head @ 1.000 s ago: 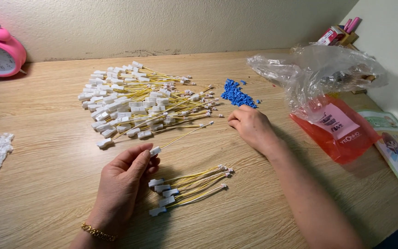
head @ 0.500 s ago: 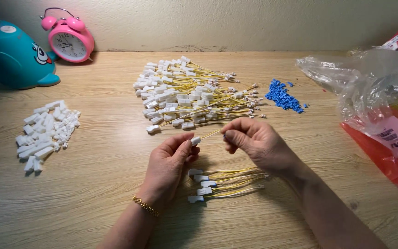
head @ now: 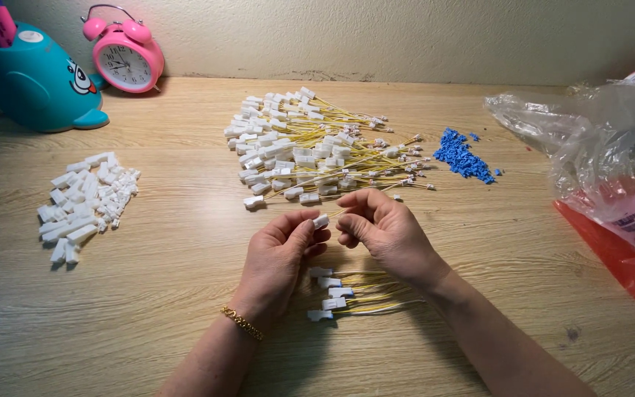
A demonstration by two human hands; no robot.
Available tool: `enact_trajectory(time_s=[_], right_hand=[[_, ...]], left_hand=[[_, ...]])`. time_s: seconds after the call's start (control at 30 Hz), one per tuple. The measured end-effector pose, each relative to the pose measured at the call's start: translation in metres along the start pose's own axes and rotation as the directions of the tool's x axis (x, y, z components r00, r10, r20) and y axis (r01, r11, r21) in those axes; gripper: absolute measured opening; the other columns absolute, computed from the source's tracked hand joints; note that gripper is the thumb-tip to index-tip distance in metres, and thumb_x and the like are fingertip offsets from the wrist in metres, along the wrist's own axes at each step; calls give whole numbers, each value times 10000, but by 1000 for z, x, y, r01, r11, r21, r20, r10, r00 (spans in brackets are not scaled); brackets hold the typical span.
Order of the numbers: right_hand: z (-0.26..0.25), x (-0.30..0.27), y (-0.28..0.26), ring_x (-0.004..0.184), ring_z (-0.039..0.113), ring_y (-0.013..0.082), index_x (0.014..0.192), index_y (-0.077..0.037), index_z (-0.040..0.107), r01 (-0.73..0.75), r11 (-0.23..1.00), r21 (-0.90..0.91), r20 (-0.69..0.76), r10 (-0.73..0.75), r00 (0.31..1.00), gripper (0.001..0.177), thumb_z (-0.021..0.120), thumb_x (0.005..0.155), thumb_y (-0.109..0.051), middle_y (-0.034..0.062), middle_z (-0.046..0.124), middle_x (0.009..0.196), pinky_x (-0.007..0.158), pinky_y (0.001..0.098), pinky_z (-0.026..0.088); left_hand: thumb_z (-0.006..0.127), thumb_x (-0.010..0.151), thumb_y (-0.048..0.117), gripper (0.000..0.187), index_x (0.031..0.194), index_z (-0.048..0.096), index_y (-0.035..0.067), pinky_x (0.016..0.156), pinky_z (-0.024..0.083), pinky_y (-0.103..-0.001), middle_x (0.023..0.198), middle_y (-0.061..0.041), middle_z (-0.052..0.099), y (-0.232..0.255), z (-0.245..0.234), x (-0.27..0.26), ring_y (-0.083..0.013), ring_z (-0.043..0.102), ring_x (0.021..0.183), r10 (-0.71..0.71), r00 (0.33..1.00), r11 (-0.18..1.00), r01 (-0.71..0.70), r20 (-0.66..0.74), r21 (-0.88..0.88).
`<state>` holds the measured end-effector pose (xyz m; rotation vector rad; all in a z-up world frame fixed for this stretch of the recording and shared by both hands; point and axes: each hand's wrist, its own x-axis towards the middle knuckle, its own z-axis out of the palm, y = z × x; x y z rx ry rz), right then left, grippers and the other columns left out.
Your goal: Assembling small electronic connectors by inserting wires into plastic housings
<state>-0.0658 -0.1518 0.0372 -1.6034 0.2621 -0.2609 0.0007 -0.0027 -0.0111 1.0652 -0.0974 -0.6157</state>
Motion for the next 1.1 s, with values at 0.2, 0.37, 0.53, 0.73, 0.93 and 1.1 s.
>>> enact_trajectory(time_s=[0.2,0.37,0.53,0.73,0.93,1.1], right_hand=[[-2,-2,1,596,650,162,1006,51,647,18,998,-56,-43,-20,999,203,707,880,-97,132,662,664,609,265,562],[3,-5,-3,636,646,139,1034,46,687,25,995,-94,-30,-28,999,196,699,870,-60,122,675,673,657,265,563],[11,-7,-6,668,637,122,1061,23,702,30,992,-119,-39,-35,999,200,684,872,-39,109,689,705,689,260,566],[19,-8,-6,655,652,127,1037,22,713,5,994,-110,-118,-18,993,209,730,851,-72,117,714,700,698,282,573],[18,-8,3,621,654,130,982,20,720,1,993,-120,-173,-22,985,187,755,834,-91,123,711,661,650,258,557],[23,-11,5,624,639,110,963,2,738,22,994,-105,-225,-45,973,174,766,827,-101,109,718,657,652,234,544]], left_hand=[[600,927,92,259,1154,649,-24,786,602,-344,995,-196,730,3,1,-2,-240,715,878,-1,1000,1000,1,4,8],[605,925,96,267,1163,647,-19,797,599,-342,1004,-191,728,2,-1,-1,-237,714,889,-4,1000,1000,4,14,5],[606,925,96,266,1161,651,-18,803,596,-332,1010,-178,728,2,-1,0,-221,711,895,4,1000,1000,-4,21,24],[637,904,91,265,1149,674,-5,844,581,-336,985,-162,732,7,2,-4,-210,702,922,12,1000,998,-13,26,53],[666,883,76,255,1126,694,4,849,586,-334,970,-153,741,8,2,-5,-204,708,920,22,999,998,-24,27,61],[684,870,76,259,1120,705,10,859,579,-327,962,-143,745,5,2,-3,-198,708,924,8,1000,998,-9,13,70]])
